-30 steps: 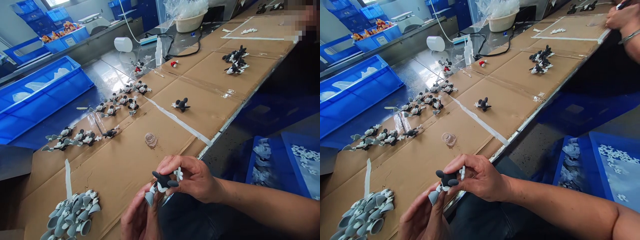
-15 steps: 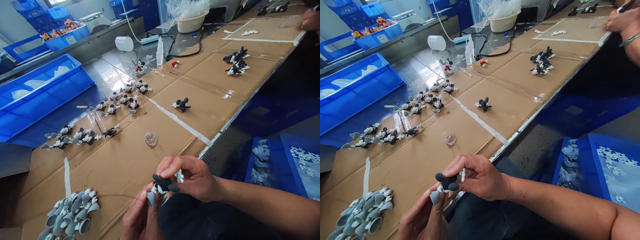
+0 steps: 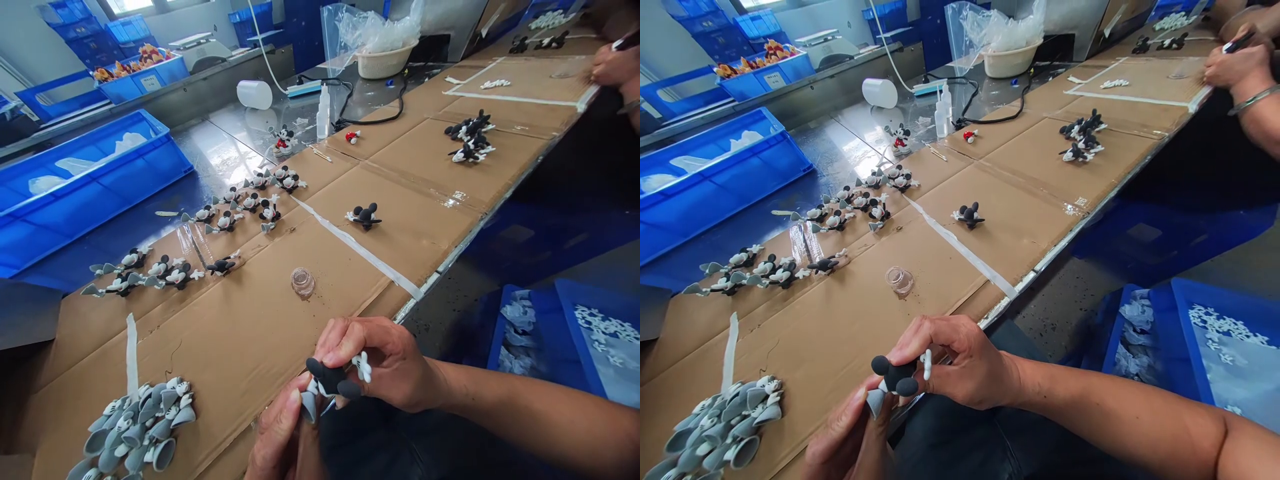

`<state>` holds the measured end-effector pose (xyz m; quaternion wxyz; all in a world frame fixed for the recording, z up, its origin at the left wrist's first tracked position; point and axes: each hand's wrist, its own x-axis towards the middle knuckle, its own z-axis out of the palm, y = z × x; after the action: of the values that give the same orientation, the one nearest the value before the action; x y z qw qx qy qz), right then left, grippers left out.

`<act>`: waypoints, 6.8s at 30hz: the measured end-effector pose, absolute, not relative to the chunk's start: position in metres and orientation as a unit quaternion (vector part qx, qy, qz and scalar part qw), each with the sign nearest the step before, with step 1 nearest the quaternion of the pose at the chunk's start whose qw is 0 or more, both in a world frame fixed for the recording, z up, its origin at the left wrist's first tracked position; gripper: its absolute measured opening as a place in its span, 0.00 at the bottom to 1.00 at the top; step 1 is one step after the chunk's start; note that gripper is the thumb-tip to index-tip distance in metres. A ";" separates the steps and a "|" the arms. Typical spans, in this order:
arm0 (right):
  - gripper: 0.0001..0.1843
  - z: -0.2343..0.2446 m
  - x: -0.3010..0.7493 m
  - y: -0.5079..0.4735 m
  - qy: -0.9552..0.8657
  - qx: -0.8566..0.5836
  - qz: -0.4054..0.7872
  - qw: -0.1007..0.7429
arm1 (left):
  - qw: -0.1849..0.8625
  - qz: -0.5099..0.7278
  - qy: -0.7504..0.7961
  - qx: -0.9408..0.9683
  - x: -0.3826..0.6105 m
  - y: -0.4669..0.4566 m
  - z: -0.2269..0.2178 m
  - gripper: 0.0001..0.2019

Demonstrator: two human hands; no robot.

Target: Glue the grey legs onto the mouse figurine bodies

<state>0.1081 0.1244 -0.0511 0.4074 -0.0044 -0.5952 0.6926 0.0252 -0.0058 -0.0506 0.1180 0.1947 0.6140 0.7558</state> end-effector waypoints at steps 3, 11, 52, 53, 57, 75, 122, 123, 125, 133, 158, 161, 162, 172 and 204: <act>0.09 -0.051 0.109 0.124 -0.595 -0.004 0.691 0.410 | 0.123 0.746 0.626 0.191 0.023 -0.010 -0.055 0.16; 0.18 -0.056 0.108 0.124 -0.582 0.016 0.696 0.420 | 0.131 0.732 0.646 0.174 0.022 -0.019 -0.083 0.17; 0.06 -0.047 0.111 0.131 -0.645 0.044 0.632 0.426 | 0.065 0.706 0.616 0.342 0.023 -0.022 -0.083 0.05; 0.06 -0.048 0.111 0.131 -0.645 0.042 0.634 0.424 | 0.063 0.708 0.615 0.341 0.023 -0.022 -0.083 0.04; 0.05 -0.049 0.115 0.133 -0.646 0.018 0.649 0.401 | 0.025 0.731 0.592 0.338 0.024 -0.013 -0.077 0.08; 0.11 0.015 0.112 0.118 -0.436 -0.166 0.871 0.154 | 0.117 0.809 0.561 0.131 0.019 -0.002 -0.033 0.17; 0.10 -0.025 0.119 0.093 -0.680 0.156 0.562 0.445 | 0.049 0.756 0.560 0.335 0.036 -0.064 -0.032 0.29; 0.10 -0.026 0.118 0.090 -0.681 0.153 0.544 0.465 | 0.090 0.778 0.547 0.297 0.038 -0.067 -0.033 0.32; 0.09 -0.029 0.117 0.082 -0.696 0.153 0.498 0.494 | 0.189 0.815 0.511 0.196 0.044 -0.074 -0.034 0.35; 0.11 -0.032 0.121 0.063 -0.767 0.228 0.374 0.469 | 0.312 0.820 0.478 -0.049 0.073 -0.102 -0.033 0.26; 0.12 -0.037 0.128 0.014 -0.640 -0.012 0.715 0.282 | -0.141 0.696 0.661 0.241 0.067 -0.124 -0.042 0.09; 0.12 -0.037 0.129 0.014 -0.656 0.003 0.696 0.294 | -0.123 0.662 0.692 0.261 0.061 -0.134 -0.042 0.09; 0.12 -0.037 0.128 0.014 -0.659 0.010 0.689 0.301 | -0.117 0.649 0.696 0.284 0.059 -0.137 -0.042 0.08; 0.12 -0.039 0.129 0.018 -0.647 0.063 0.673 0.352 | -0.099 0.642 0.706 0.281 0.073 -0.137 -0.038 0.08; 0.15 -0.066 0.100 -0.035 -0.733 0.122 0.512 0.432 | 0.221 0.866 0.424 -0.147 0.105 -0.155 -0.032 0.15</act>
<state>0.1003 -0.0349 -0.0660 0.4320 0.1224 -0.7326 0.5115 0.1049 -0.1546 -0.0319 0.2212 -0.1474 0.4244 0.8656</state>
